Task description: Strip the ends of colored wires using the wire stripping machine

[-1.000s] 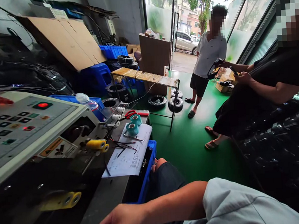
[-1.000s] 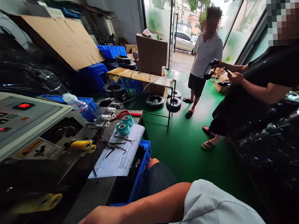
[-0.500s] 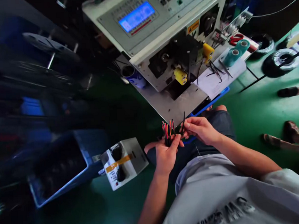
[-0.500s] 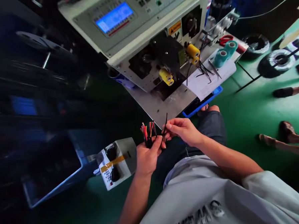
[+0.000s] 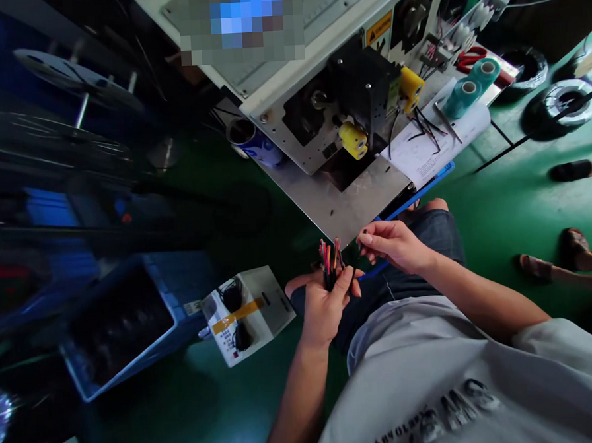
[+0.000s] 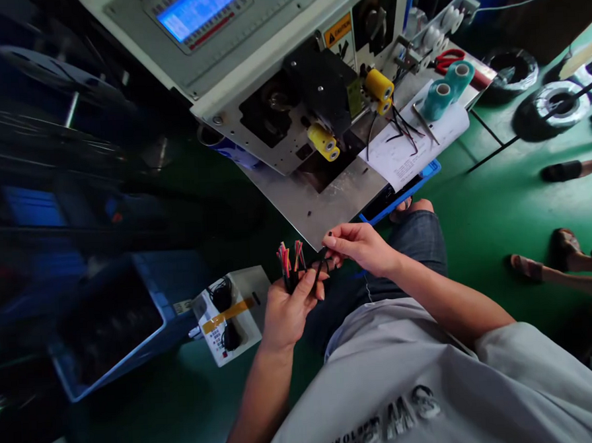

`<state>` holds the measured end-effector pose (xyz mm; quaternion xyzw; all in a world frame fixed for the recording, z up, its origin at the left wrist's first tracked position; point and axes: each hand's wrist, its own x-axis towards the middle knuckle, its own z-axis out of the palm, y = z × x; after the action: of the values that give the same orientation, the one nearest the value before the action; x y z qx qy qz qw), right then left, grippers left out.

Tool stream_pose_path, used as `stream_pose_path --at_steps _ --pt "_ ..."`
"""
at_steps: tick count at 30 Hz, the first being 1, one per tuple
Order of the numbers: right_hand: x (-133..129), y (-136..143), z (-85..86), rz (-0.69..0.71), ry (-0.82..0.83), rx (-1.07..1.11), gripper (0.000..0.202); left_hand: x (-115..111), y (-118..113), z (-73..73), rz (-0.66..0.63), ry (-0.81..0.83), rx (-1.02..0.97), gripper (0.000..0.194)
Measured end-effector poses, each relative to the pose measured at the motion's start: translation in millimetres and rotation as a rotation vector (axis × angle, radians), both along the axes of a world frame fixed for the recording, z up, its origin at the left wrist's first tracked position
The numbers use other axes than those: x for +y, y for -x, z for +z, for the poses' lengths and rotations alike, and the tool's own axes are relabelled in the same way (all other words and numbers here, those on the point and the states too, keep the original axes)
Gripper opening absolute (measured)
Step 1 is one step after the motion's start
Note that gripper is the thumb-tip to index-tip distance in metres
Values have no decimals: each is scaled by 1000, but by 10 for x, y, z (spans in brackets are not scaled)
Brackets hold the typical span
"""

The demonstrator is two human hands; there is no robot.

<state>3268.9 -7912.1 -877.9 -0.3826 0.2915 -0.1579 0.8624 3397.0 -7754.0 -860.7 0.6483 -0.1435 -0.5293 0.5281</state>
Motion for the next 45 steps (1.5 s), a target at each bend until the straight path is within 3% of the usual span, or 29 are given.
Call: stream_pose_path --at_steps 6,9,13,21,25,30,35,40,45 --pt "17 64 -12 73 46 -38 41 -109 11 67 -77 13 259 49" --pt "14 70 -2 76 53 -59 39 -134 16 90 -39 -11 268 47" --pt "26 62 -17 54 29 -80 37 -121 29 77 21 -30 149 46" --pt "50 97 -174 55 -18 -163 34 -10 43 -22 -19 -85 -259 37" --pt "68 117 -192 51 -36 -153 34 1 51 -13 -27 -92 -310 36" --pt "102 113 -155 45 -46 -115 33 -30 68 7 -49 -76 -178 40" --pt "129 57 -67 160 -70 -104 40 -75 90 27 -47 -69 8 42" --pt "154 1 -45 256 -133 -182 45 -92 90 31 -94 -44 73 45" --pt "169 -13 -86 146 -154 -83 45 -66 102 14 -52 28 101 47"
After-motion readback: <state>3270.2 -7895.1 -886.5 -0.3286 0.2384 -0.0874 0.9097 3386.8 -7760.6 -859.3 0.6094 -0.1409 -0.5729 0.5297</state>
